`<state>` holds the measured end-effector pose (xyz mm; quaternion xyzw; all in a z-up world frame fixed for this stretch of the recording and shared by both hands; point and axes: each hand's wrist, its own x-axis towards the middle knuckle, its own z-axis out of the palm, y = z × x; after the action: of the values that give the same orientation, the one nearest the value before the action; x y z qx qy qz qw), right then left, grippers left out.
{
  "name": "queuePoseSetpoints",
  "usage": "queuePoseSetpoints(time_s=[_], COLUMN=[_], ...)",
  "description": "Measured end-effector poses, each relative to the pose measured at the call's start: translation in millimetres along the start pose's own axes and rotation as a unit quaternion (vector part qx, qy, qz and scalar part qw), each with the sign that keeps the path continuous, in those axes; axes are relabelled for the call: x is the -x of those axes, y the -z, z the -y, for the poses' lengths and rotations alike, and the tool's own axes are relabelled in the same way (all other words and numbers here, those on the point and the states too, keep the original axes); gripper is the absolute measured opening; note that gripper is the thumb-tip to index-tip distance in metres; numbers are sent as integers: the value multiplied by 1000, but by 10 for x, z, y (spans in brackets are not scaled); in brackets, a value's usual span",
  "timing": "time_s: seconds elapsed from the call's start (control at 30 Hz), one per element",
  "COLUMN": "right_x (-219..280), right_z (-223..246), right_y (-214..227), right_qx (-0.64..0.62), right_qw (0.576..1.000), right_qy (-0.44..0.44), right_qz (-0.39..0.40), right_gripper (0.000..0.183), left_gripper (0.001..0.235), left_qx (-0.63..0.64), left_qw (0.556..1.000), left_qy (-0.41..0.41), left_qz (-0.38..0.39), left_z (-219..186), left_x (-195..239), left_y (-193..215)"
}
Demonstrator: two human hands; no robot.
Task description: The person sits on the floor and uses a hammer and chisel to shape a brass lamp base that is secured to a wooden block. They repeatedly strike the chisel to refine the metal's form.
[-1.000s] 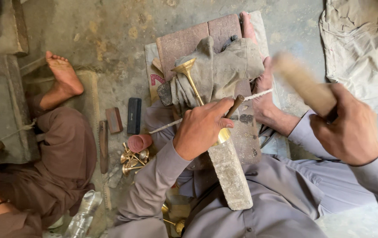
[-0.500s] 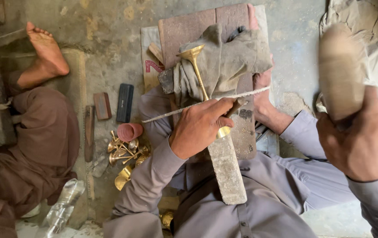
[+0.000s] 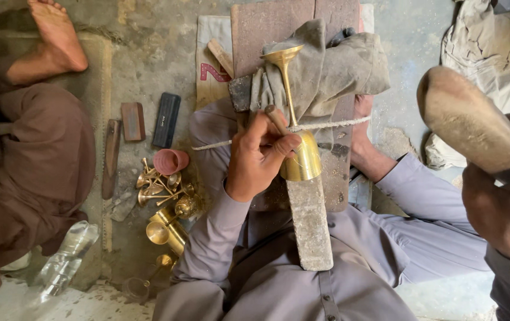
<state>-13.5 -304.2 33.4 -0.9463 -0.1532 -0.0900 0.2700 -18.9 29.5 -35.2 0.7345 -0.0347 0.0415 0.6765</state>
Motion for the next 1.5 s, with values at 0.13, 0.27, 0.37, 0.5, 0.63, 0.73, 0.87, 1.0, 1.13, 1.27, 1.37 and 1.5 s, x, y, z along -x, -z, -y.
queuePoseSetpoints(time_s=[0.13, 0.27, 0.37, 0.5, 0.63, 0.73, 0.87, 1.0, 1.13, 1.27, 1.37, 1.5], right_x=[-285, -695, -926, -1278, -1448, -1499, -1504, -1451, -1425, -1469, -1462, -1421], right_z=[108, 240, 433, 650, 830, 914, 933, 954, 1078, 1251, 1362, 1376], right_y=[-51, -32, -43, -2, 51, 48, 54, 76, 99, 144, 114, 196], right_qx=[17, 5, -27, 279, 226, 243, 201, 203, 202, 205, 246, 238], right_qw=[998, 996, 998, 921, 939, 929, 937, 937, 938, 925, 919, 923], right_qy=[65, 81, 35, 258, 236, 256, 253, 260, 258, 297, 269, 270], right_qz=[-1, 22, 37, 88, 110, 111, 131, 116, 112, 115, 147, 136], right_gripper=[38, 45, 51, 35, 42, 42, 49, 45, 45, 48, 43, 46], left_gripper=[33, 39, 37, 35, 34, 33, 31, 30, 30, 30, 30, 29], left_qx=[-133, -149, -151, -161, -173, -160, -148, -75, -82, -64, -57, -76], left_qw=[990, 986, 984, 982, 982, 985, 985, 992, 988, 987, 987, 982], left_qy=[-53, -61, -66, -80, -74, -47, -28, 19, -15, -23, -5, -5], left_qz=[15, 48, 63, 53, -5, -48, -89, -101, -128, -142, -147, -171], left_z=[-44, -114, -143, -150, -144, -123, -88, -91, -94, -94, -96, -95], left_x=[-25, -123, -153, -117, -14, 66, 151, 215, 260, 300, 310, 342], left_y=[21, 64, 80, 70, -3, -76, -145, -223, -299, -342, -370, -420])
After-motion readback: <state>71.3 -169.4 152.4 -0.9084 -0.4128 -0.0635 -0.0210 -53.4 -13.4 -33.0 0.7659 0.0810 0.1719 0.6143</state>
